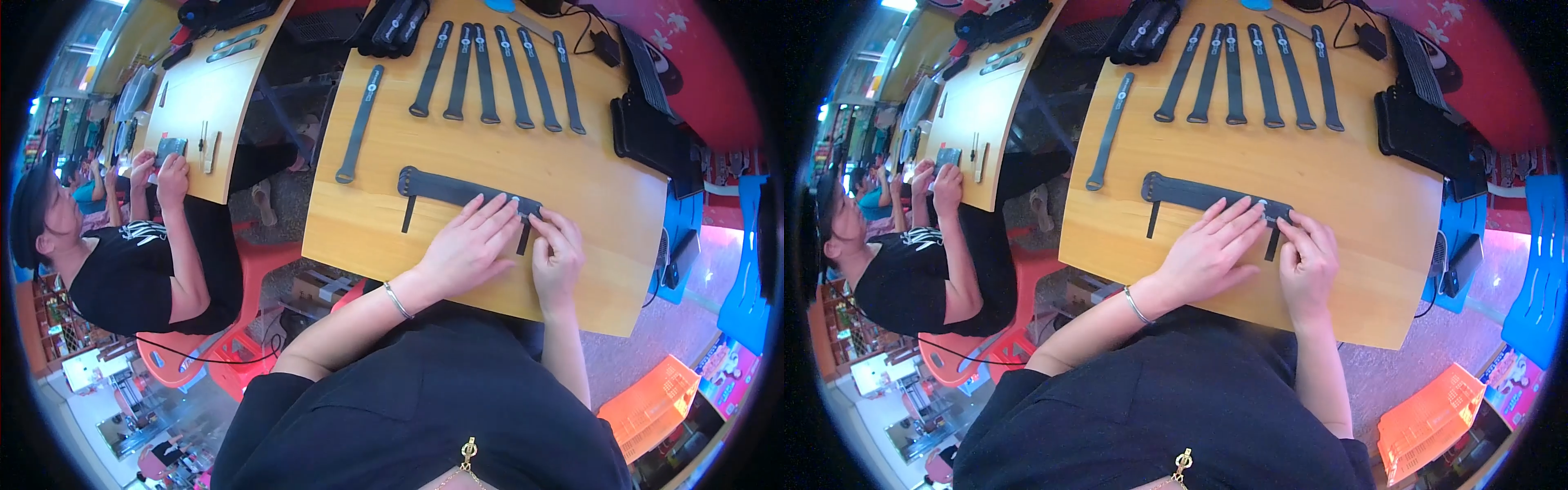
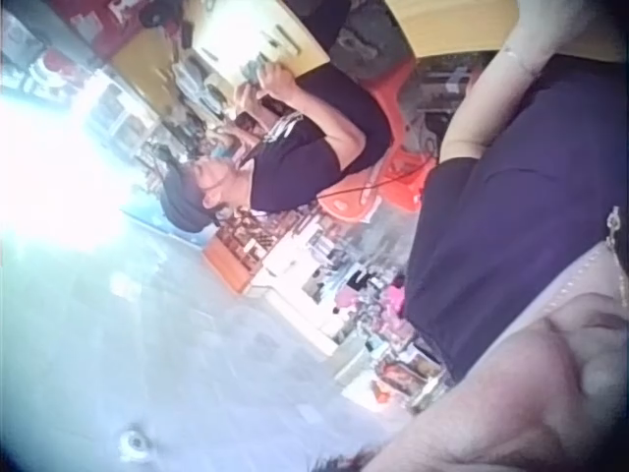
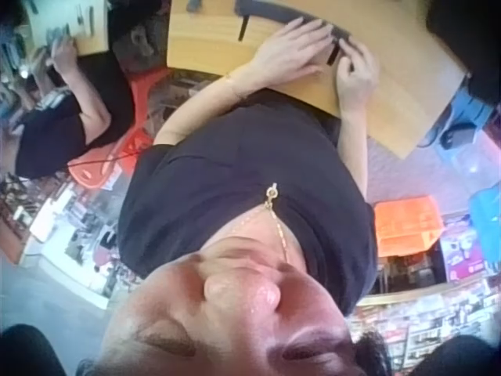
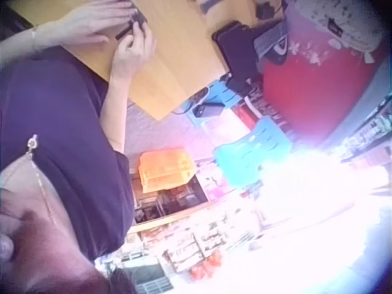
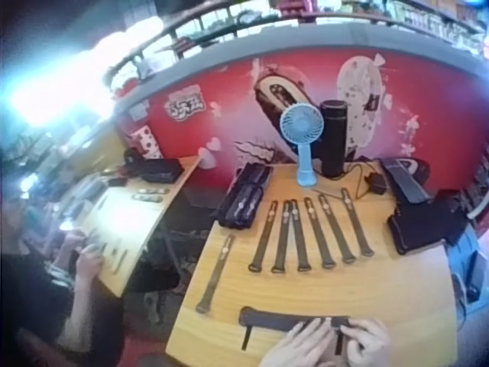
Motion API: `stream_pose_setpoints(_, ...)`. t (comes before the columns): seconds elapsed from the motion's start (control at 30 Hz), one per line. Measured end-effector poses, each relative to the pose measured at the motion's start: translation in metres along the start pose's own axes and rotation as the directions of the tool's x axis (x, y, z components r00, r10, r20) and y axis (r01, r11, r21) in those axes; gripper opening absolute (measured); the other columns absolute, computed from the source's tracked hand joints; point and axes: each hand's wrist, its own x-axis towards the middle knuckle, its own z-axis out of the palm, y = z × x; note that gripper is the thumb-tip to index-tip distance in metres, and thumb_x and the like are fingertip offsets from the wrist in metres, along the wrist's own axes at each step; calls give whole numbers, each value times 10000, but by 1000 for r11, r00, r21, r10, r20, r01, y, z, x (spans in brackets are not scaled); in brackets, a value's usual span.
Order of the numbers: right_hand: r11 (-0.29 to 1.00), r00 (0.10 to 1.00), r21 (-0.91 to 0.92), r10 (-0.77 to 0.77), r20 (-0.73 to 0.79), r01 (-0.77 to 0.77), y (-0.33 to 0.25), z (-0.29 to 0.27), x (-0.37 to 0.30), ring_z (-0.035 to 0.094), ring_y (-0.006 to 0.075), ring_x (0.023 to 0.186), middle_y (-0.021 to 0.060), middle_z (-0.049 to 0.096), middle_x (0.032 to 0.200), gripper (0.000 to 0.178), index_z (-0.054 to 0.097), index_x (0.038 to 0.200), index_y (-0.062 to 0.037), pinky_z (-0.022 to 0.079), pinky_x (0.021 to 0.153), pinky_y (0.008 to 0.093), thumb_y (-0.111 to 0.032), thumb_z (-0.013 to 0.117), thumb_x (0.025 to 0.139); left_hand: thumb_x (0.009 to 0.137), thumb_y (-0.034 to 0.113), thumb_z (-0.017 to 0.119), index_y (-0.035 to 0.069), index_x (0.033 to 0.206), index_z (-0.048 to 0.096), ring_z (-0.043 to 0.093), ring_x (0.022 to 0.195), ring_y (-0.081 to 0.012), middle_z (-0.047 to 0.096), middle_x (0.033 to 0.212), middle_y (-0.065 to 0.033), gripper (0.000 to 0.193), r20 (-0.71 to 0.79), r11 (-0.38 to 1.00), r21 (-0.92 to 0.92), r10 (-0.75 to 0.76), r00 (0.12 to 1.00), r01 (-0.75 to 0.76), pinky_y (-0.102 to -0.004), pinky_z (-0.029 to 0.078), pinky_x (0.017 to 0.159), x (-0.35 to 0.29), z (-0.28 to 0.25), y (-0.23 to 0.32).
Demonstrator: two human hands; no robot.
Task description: Assembling black textile straps by attaching components using a fixed tabletop jig.
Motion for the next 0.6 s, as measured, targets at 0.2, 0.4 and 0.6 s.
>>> stream_pose_setpoints(0.2, 1000, 1000, 2, 29, 11, -29, -1, -1, -3, 625, 267, 900, 131, 651, 1012, 295, 710, 921, -17, 513, 793, 345, 107, 552, 705, 795, 308, 679, 22, 1310, 493, 370, 1347, -284, 443, 1410, -133, 618, -80, 994, 88, -54, 995, 61, -437, 269, 1118, -22, -13, -17)
stream_pose_setpoints(0.4, 994, 994, 38, 105, 29, -106, -2, -2, -4, 628, 244, 884, 135, 635, 1033, 294, 715, 920, -24, 516, 776, 330, 106, 551, 714, 801, 414, 648, 7, 1348, 441, 305, 1383, -280, 363, 1464, -148, 713, 33, 996, 74, -50, 998, 47, -440, 223, 1137, -11, 2, 0)
stream_pose_setpoints(0.6, 994, 989, -58, -87, 118, 94, -19, -3, 5, 590, 287, 1037, 148, 609, 1136, 413, 644, 1117, -15, 489, 889, 368, 75, 609, 715, 793, 420, 638, -1, 1326, 454, 272, 1395, -305, 340, 1470, -167, 704, 56, 997, 67, -51, 997, 47, -461, 208, 1141, -12, 4, -1)
